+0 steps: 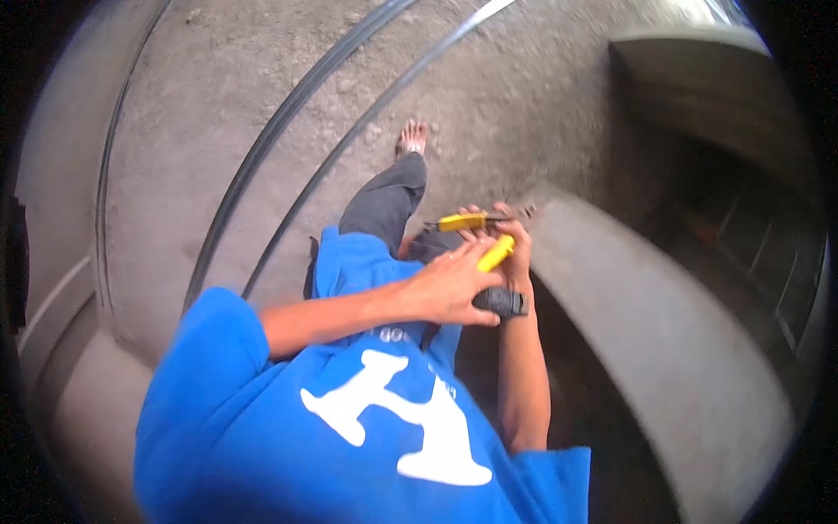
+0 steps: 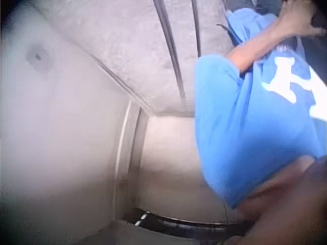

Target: The person measures a metal stud with a tape measure, marks it, and uses tin snips to cut through the metal.

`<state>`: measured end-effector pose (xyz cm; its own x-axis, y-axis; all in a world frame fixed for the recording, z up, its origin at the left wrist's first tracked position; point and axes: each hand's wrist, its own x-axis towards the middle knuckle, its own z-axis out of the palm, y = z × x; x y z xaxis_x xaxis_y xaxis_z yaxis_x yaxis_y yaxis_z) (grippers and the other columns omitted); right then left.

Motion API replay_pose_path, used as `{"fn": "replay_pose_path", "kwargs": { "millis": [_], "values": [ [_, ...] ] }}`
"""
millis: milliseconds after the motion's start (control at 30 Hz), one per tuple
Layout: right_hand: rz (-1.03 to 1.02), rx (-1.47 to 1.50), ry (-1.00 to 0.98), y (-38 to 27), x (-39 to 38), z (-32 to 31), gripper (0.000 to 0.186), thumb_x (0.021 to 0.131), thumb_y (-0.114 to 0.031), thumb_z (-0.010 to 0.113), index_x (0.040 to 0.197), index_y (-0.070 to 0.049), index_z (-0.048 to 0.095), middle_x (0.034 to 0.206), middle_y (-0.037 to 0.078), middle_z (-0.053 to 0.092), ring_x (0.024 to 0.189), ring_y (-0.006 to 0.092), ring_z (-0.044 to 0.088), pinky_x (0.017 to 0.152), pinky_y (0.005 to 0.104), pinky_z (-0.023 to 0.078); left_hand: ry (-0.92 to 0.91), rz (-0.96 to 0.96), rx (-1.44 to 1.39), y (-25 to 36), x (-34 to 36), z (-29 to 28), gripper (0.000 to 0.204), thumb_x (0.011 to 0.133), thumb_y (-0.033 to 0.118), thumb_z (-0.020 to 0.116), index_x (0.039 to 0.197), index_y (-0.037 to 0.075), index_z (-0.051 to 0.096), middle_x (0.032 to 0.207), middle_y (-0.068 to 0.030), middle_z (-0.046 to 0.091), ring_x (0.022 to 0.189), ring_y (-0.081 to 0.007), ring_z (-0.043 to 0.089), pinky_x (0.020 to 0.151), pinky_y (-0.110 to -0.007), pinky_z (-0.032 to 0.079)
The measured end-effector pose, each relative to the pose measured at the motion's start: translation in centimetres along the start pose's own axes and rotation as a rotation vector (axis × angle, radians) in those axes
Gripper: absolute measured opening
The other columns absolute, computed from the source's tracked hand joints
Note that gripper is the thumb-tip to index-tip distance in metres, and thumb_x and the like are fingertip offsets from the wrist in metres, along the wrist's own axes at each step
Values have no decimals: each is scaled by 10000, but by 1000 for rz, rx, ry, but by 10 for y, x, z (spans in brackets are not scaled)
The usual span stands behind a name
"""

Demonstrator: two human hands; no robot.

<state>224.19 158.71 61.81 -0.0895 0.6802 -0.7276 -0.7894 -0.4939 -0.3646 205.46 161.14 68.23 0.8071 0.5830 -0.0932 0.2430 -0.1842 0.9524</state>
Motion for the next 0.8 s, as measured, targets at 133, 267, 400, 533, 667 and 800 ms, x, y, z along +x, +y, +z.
{"fn": "replay_pose_path", "kwargs": {
  "millis": [133,267,400,533,667,800],
  "values": [
    [-7,145,271,-101,85,-86,355,832,-252,622,1100,-20,617,1332,278,525,1321,483,468,1153,628,354,159,-211,-190,-49,103,-45,517,774,407,788,1148,64,692,1212,-204,650,1063,-380,670,890,-466,540],
    [28,138,317,-204,189,-111,374,848,-288,645,1113,-25,619,1288,265,531,1364,485,422,1183,640,303,421,-339,-277,-176,195,-87,506,815,409,781,1080,-10,683,948,-242,710,916,-391,708,794,-431,536],
    [229,-372,486,-267,313,-142,403,883,-300,684,1210,-122,530,1117,162,561,1126,389,611,1013,595,470,611,-695,-343,-386,283,-79,564,872,451,750,1148,-34,668,1016,-217,736,961,-282,719,844,-399,535],
    [211,-1037,329,-298,491,-239,309,929,-248,639,1185,-117,527,930,88,591,888,247,634,822,415,526,649,-836,-334,-589,358,-53,646,824,506,766,1180,-21,652,1082,-291,710,1057,-395,702,909,-442,540],
    [58,-2059,227,-307,677,-262,571,815,-331,745,1259,-35,540,957,185,648,957,312,654,858,446,515,462,-701,-93,-734,421,-11,639,886,540,684,1127,-50,630,1012,-285,711,983,-425,705,860,-483,549],
    [-409,-2311,370,-281,747,-290,707,798,-321,804,1377,-114,455,1185,285,547,1110,432,578,931,508,481,96,-458,380,-714,439,-47,567,966,482,594,1240,-11,536,1120,-264,663,1024,-420,674,851,-507,548]
  ]
}}
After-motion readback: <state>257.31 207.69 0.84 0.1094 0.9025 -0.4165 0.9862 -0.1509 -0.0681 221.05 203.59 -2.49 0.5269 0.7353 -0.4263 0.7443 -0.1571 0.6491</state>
